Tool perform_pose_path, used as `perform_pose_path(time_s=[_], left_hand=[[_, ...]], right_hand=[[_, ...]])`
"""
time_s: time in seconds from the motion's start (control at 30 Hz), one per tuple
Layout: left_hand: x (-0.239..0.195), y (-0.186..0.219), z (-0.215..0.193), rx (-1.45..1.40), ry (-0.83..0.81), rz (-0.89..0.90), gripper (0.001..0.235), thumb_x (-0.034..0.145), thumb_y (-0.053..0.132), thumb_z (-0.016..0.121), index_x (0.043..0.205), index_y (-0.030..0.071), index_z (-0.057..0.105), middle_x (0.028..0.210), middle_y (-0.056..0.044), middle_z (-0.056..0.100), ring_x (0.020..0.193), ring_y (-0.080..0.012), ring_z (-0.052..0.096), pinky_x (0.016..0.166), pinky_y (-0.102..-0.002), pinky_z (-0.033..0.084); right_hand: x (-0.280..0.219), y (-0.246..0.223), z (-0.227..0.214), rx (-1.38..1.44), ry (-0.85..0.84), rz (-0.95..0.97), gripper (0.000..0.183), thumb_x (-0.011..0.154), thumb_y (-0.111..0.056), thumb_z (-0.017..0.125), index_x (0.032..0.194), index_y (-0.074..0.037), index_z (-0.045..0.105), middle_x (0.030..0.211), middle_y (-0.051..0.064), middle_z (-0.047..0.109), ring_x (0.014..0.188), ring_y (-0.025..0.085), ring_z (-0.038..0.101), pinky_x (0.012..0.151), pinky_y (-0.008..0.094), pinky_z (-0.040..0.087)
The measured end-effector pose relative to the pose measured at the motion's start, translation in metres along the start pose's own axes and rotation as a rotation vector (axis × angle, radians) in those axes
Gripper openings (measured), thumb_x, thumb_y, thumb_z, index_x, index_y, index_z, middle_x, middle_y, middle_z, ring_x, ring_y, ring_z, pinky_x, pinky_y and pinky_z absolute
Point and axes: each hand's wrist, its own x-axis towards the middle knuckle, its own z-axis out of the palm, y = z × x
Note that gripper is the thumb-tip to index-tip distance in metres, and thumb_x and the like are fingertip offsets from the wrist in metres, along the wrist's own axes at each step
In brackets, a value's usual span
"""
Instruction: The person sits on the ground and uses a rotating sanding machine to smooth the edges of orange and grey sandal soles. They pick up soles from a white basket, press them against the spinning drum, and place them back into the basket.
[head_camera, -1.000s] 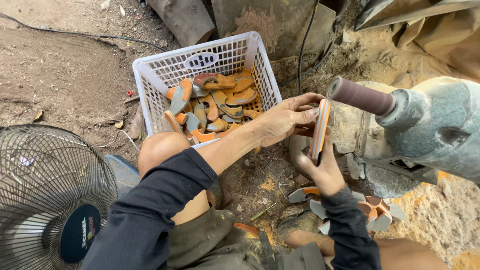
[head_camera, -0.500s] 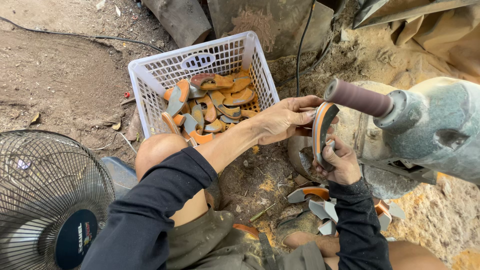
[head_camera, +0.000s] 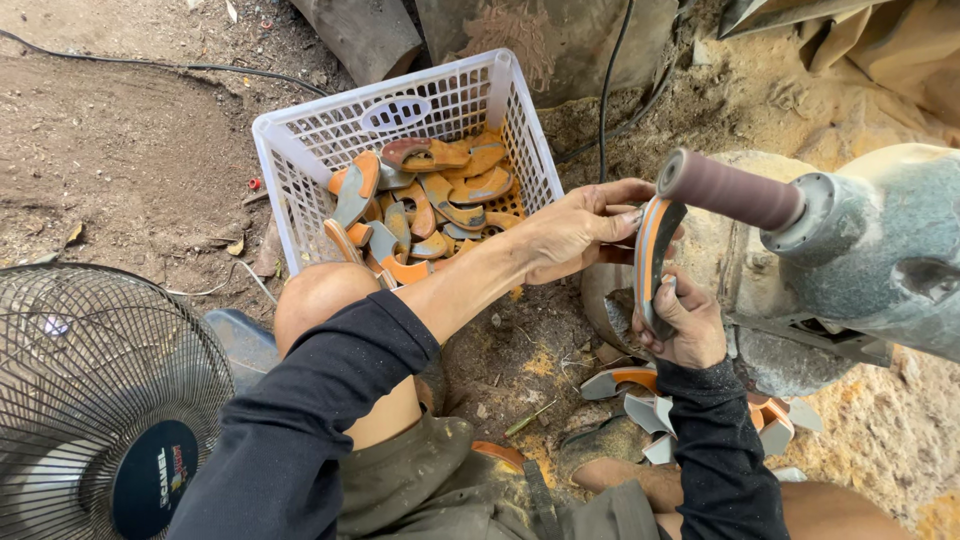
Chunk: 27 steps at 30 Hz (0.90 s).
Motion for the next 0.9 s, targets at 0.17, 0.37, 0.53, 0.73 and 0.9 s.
perform_pose_path(time_s=[0.17,0.37,0.53,0.73,0.9], left_hand=[[0.007,-0.001,0.001,-0.007,0.063,0.014,0.033,0.104,0.015,0.061,0.136,0.01,0.057,0.119,-0.01,0.073,0.113,-0.0242,0.071,0.102,-0.047,0.058],[0.032,-0.001,-0.007,0.006,0.178,0.029,0.024,0.104,0.022,0.059,0.126,0.013,0.062,0.107,-0.009,0.075,0.097,-0.02,0.072,0.085,-0.037,0.06],[0.059,0.0,-0.015,0.031,0.242,0.081,0.021,0.105,0.027,0.06,0.118,0.011,0.064,0.094,0.0,0.069,0.08,-0.013,0.064,0.072,-0.029,0.056],[0.081,0.011,-0.021,-0.038,0.283,0.107,0.015,0.103,0.026,0.061,0.108,0.012,0.062,0.085,-0.001,0.068,0.075,-0.0137,0.064,0.067,-0.029,0.053],[0.093,0.016,-0.027,-0.078,0.34,0.101,0.012,0.101,0.025,0.06,0.105,0.013,0.061,0.087,-0.004,0.073,0.078,-0.0135,0.066,0.069,-0.029,0.053]], right_hand=[[-0.001,-0.001,0.013,0.098,-0.059,0.001,0.042,0.1,-0.046,0.06,0.108,-0.005,0.058,0.066,0.011,0.06,0.045,0.013,0.05,0.038,0.023,0.036],[0.012,-0.002,0.031,0.348,-0.126,-0.02,0.044,0.106,-0.048,0.053,0.099,-0.005,0.055,0.069,0.009,0.055,0.048,0.013,0.047,0.037,0.024,0.033],[0.029,-0.008,0.039,0.578,-0.2,-0.026,0.043,0.113,-0.046,0.049,0.101,-0.005,0.056,0.074,0.007,0.055,0.047,0.012,0.044,0.038,0.023,0.033],[0.054,-0.016,0.037,0.673,-0.235,-0.011,0.044,0.117,-0.043,0.042,0.101,-0.005,0.056,0.075,0.008,0.056,0.048,0.013,0.043,0.038,0.023,0.033],[0.067,-0.021,0.032,0.727,-0.188,0.027,0.043,0.118,-0.036,0.036,0.103,0.0,0.057,0.075,0.009,0.055,0.048,0.012,0.041,0.038,0.024,0.032]])
